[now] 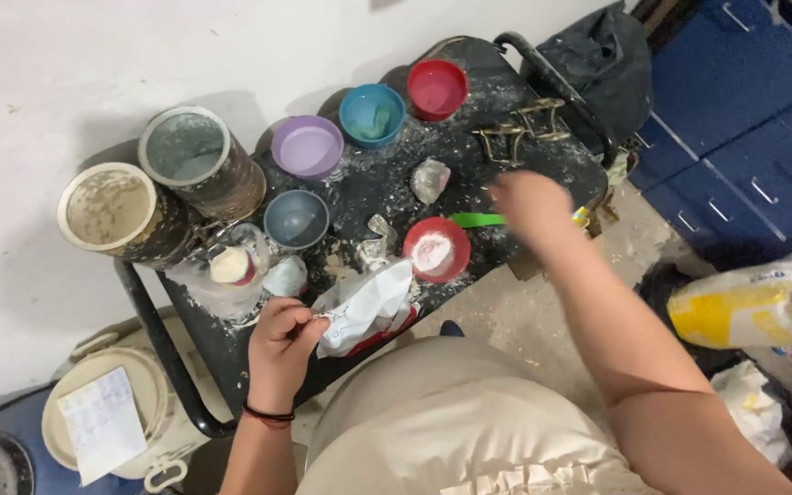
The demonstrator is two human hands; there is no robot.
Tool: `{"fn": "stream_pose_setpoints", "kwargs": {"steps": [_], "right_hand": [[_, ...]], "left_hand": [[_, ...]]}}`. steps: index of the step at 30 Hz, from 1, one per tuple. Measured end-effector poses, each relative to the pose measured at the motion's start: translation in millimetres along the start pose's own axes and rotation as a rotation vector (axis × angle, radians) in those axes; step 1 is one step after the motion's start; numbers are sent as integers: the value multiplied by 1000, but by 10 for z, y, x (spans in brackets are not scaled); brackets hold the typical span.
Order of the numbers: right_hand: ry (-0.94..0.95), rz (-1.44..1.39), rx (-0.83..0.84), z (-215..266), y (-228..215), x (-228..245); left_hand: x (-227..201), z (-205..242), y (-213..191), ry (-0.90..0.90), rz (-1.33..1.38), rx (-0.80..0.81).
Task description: The person pours white powder from a bag into a red bowl and mixes it with a green spatula. They then add a green substance to the mixture and continue stirring. The person also handles a purple bowl and a pinkish object during the process.
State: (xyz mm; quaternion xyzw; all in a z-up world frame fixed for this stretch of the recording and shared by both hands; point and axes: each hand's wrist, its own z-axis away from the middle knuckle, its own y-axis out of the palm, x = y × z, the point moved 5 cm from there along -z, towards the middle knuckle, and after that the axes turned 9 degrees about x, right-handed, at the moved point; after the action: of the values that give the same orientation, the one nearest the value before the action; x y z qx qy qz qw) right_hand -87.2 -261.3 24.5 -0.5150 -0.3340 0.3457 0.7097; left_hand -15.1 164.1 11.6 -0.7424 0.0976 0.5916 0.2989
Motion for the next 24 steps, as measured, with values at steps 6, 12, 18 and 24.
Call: {"fn": "stream_pose_setpoints", "kwargs": {"steps": [6,12,18,24], "right_hand": [[155,157,-137,-798,1156,-1615],[7,20,-132,-781,1064,-1570],[-281,-710,-404,89,448,-831],[-944,-681,-148,1100,-825,1301]], "left_hand": [[26,84,33,-113,154,-39],[-23,61,50,-27,6,8],[-137,101,33,-48,76,64],[-77,141,46,-131,128,21]]}}
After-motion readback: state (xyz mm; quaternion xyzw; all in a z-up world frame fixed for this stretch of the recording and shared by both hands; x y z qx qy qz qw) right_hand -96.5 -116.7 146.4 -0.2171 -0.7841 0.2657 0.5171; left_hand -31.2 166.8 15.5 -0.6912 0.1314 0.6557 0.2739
